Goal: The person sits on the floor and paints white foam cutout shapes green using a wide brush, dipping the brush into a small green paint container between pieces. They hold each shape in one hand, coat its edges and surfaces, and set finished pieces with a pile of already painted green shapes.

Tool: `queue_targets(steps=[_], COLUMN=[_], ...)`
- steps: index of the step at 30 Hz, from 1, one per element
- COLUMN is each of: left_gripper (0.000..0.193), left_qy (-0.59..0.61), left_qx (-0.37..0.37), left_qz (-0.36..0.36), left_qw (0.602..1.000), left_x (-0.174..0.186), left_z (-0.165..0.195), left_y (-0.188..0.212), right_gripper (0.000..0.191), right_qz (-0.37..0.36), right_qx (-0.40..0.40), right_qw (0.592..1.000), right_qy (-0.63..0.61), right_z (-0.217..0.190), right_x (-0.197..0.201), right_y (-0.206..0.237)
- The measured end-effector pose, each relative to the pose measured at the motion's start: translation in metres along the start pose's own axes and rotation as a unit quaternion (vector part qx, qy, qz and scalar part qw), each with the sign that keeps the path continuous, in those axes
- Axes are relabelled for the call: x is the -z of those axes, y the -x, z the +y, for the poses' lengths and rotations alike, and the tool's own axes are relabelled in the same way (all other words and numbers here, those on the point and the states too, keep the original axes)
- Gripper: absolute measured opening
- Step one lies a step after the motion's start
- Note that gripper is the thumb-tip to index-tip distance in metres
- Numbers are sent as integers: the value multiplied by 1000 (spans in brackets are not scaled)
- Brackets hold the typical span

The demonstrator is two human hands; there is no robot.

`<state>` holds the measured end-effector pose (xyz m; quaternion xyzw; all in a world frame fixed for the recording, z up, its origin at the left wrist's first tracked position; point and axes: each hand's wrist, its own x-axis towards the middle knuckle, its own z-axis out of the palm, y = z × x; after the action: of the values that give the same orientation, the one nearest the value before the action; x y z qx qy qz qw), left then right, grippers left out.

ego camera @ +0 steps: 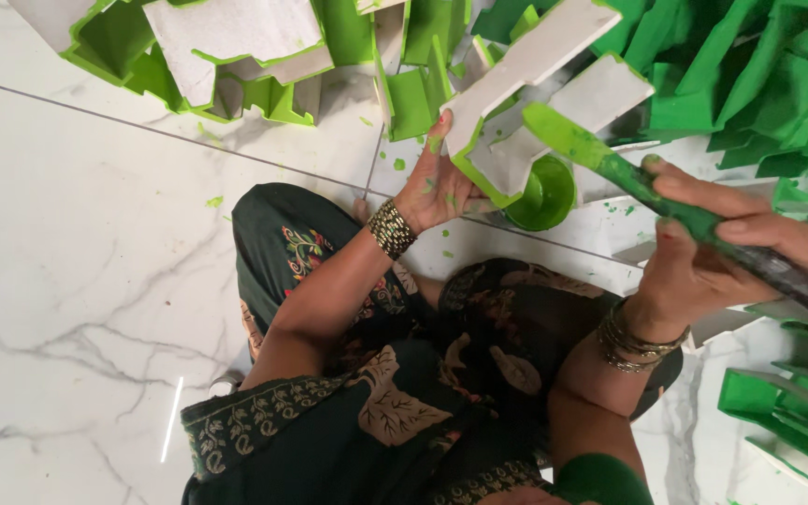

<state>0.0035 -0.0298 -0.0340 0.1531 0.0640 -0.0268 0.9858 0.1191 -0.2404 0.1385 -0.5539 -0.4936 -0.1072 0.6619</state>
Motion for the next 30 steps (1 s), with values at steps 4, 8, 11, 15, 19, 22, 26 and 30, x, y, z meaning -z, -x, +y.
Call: queue_targets(steps=[4, 8, 11, 15, 19, 22, 26, 30], left_gripper=[110, 111, 112, 114, 113, 112, 113, 113], left_qy=[-24, -12, -9, -19, -17, -17, -13, -35], left_qx=[-3, -1, 0, -5, -6, -2, 3, -13], left_qz=[10, 16, 18, 19, 18, 18, 12, 13], left_qw=[1000, 1000, 1000, 1000, 1000, 1000, 1000, 999], left_x=[0, 1, 1, -1, -5, -5, -2, 1], left_z=[-1, -2, -3, -2, 0, -1, -2, -1], left_y=[-1, -2, -1, 0, 0, 0, 1, 1], right_gripper=[43, 40, 41, 40, 39, 38, 40, 40], right_qz=[-21, -31, -53, -84, -49, -50, -79, -76], right_qx=[-12, -48, -53, -27, -29, -24, -36, -40], right_qw=[999, 994, 992, 995, 997, 996, 993, 994], right_qy=[-39, -96, -104, -40, -48, -76, -75, -61], right_z=[3, 6, 9, 5, -1, -1, 5, 3], right_x=[-6, -15, -19, -15, -12, -17, -24, -21], right_y=[5, 12, 11, 6, 4, 8, 8, 4])
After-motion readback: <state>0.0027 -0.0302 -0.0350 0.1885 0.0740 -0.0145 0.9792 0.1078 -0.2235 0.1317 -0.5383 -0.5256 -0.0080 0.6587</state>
